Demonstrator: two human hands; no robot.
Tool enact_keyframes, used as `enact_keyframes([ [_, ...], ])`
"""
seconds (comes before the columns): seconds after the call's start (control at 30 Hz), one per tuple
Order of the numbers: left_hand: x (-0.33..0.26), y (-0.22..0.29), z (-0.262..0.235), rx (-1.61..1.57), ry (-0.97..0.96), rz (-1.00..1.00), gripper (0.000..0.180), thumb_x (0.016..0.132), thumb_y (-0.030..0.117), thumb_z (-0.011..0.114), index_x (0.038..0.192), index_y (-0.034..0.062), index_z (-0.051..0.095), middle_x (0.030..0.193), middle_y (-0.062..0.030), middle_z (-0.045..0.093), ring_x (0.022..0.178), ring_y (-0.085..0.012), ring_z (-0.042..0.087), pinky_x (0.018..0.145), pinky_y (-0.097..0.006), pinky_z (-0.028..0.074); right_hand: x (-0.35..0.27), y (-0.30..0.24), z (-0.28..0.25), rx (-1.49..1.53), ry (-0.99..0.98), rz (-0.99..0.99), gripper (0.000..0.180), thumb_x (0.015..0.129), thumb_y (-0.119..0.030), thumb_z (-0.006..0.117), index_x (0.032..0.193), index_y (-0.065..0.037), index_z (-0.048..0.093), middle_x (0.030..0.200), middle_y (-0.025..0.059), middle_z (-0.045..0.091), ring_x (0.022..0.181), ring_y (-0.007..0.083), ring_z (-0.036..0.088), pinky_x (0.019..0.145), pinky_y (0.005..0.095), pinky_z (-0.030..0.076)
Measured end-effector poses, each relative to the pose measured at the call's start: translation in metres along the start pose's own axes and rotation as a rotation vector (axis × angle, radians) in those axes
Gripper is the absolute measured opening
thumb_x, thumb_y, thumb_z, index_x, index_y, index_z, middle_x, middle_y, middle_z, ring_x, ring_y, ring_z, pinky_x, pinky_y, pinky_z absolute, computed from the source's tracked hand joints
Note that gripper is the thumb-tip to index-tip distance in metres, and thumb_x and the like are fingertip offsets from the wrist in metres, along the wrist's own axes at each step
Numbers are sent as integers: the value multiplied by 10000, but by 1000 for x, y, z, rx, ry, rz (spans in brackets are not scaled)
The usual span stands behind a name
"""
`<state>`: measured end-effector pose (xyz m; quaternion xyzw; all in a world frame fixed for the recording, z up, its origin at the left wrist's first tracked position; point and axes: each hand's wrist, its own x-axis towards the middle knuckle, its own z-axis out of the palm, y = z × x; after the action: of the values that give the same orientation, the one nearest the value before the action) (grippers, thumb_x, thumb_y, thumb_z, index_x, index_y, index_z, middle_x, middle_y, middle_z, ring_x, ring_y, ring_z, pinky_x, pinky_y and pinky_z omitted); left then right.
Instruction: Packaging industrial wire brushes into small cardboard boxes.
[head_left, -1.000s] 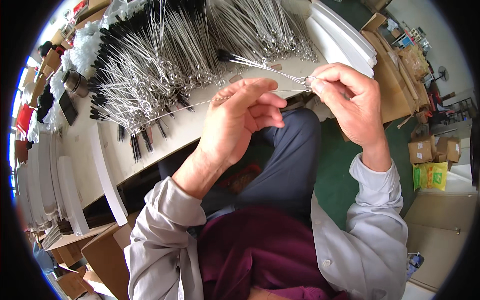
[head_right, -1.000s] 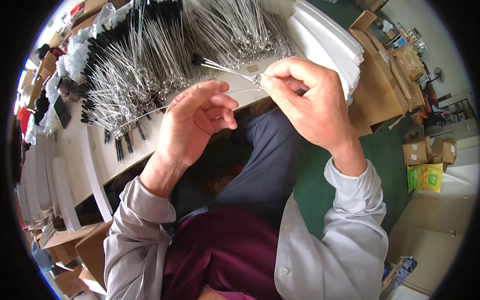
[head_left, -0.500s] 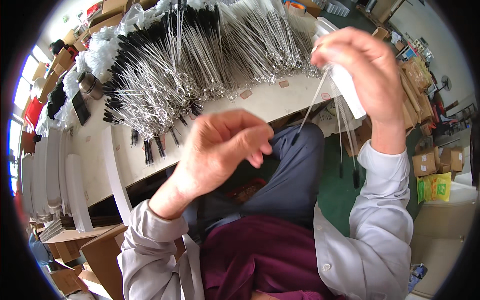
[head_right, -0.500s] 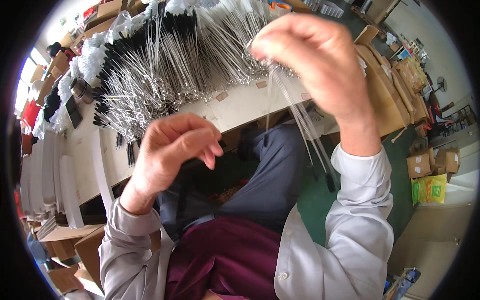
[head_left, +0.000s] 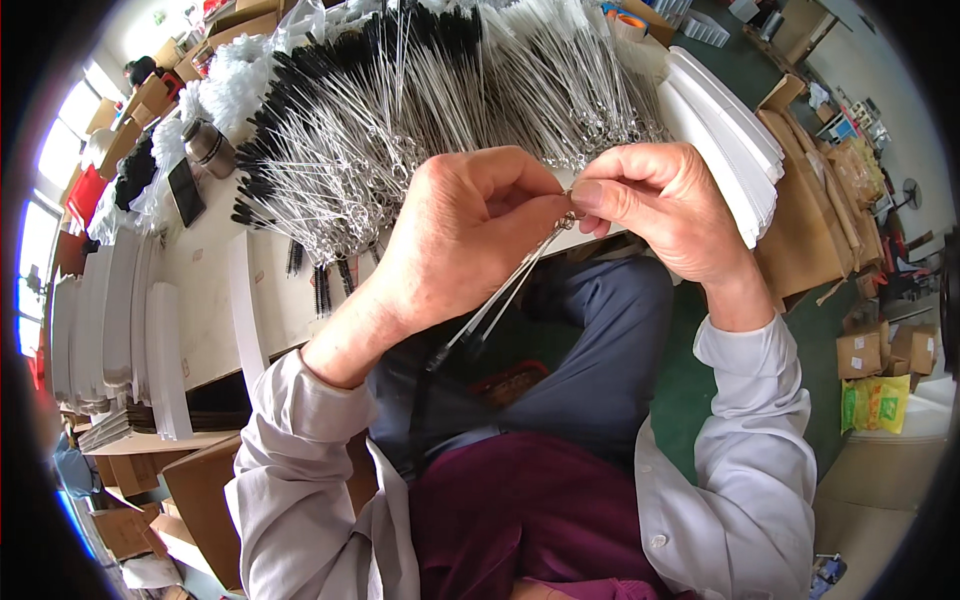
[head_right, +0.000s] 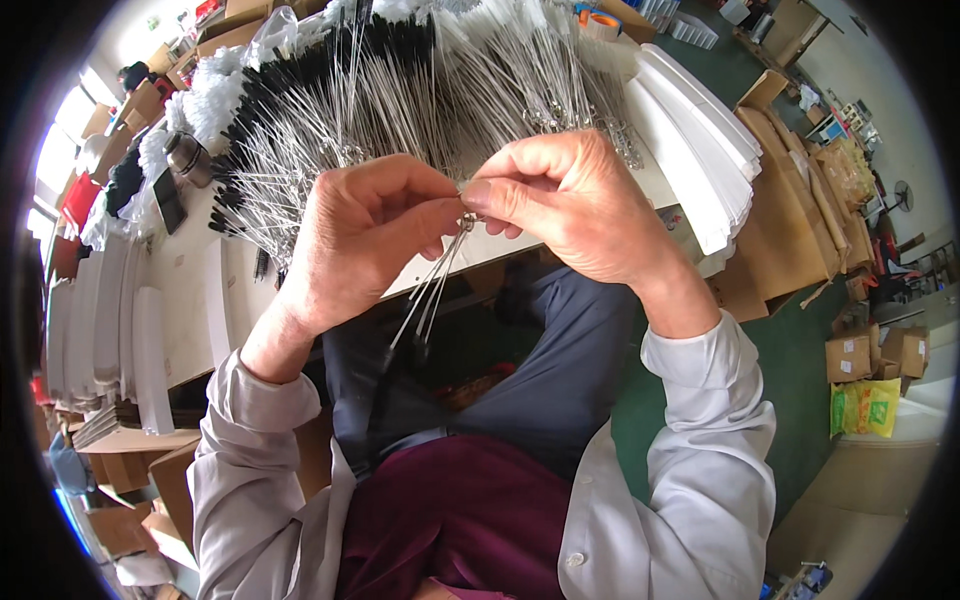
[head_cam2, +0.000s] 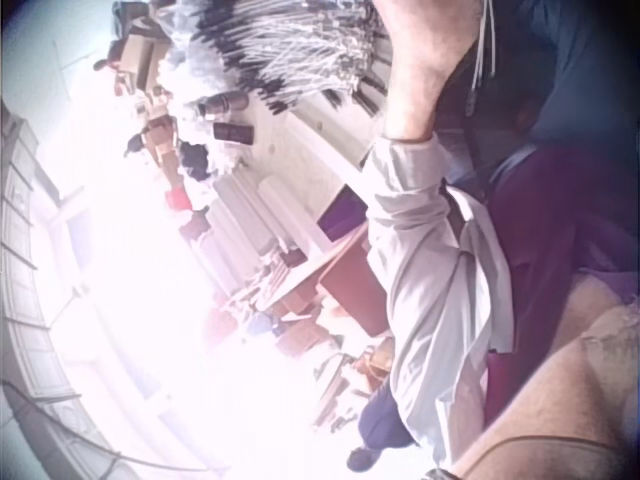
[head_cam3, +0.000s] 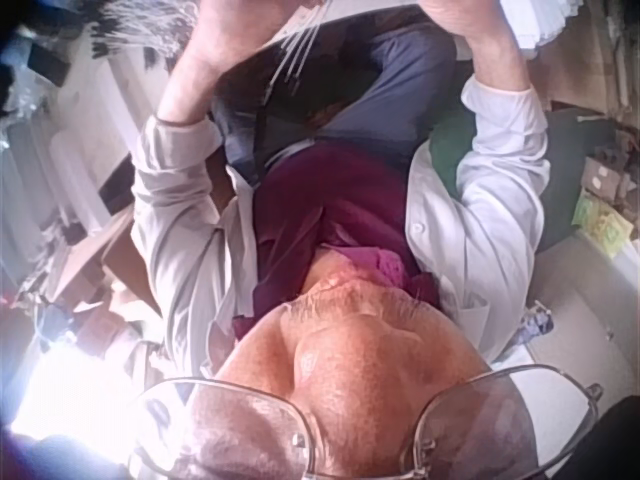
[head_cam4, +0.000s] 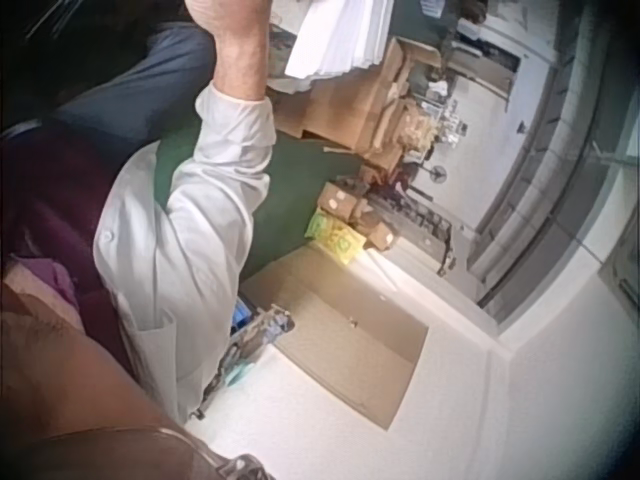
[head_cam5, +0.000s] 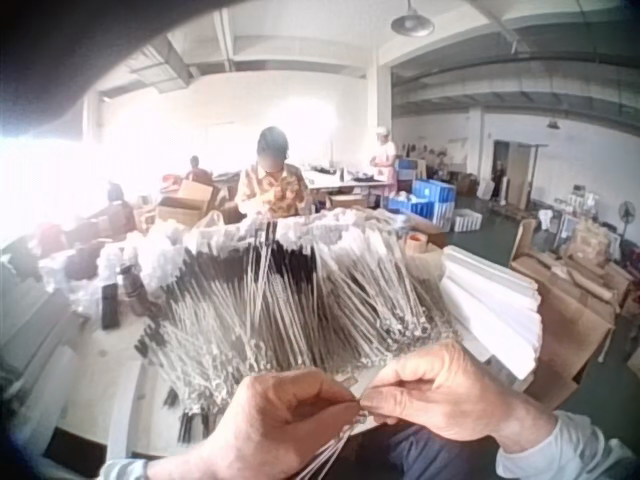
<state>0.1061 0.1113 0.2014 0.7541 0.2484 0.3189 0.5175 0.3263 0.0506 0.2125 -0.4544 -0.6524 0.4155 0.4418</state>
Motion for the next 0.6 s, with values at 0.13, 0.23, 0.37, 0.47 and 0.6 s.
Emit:
enact_keyframes([
  [0.13, 4, 5, -8, -90, -9, 10, 69, 964, 25, 683, 977, -33, 717, 836, -55, 726, 734, -76, 662, 682, -231, 535, 1, 13, 8, 43, 66, -91, 210, 998, -164, 718, 1061, 35, 742, 899, 42, 733, 857, 92, 682, 768, 254, 563],
  [0.23, 1, 9, -10, -113, -16, 40, 56, 958, -7, 668, 971, -38, 713, 865, -65, 730, 743, -87, 673, 690, -233, 545, -2, 16, 21, 271, -102, -10, 295, 1009, -188, 711, 1209, 25, 675, 1074, 66, 730, 1031, 115, 673, 876, 267, 542],
  [0.37, -1, 10, -14, -126, 57, 66, 75, 966, 12, 646, 962, -48, 691, 882, -92, 728, 773, -132, 710, 717, -260, 576, -9, 47, 44, 269, -109, -108, 275, 1038, -195, 673, 1191, 33, 681, 963, 50, 715, 900, 104, 672, 795, 261, 551],
  [0.47, -5, 2, -26, -380, 83, -55, 134, 976, 72, 626, 966, -53, 671, 895, -123, 723, 786, -188, 731, 733, -309, 599, -13, 52, 43, 292, -55, -24, 257, 1047, -182, 656, 1168, 42, 688, 856, 32, 693, 792, 88, 650, 722, 249, 544],
  [0.6, -20, -19, -34, -363, 128, -87, 153, 981, 80, 639, 981, -69, 674, 900, -148, 732, 773, -184, 726, 741, -310, 613, -19, 60, 40, 212, -49, 116, 229, 1054, -172, 641, 1090, 42, 714, 795, 24, 681, 658, 69, 606, 610, 240, 504],
])
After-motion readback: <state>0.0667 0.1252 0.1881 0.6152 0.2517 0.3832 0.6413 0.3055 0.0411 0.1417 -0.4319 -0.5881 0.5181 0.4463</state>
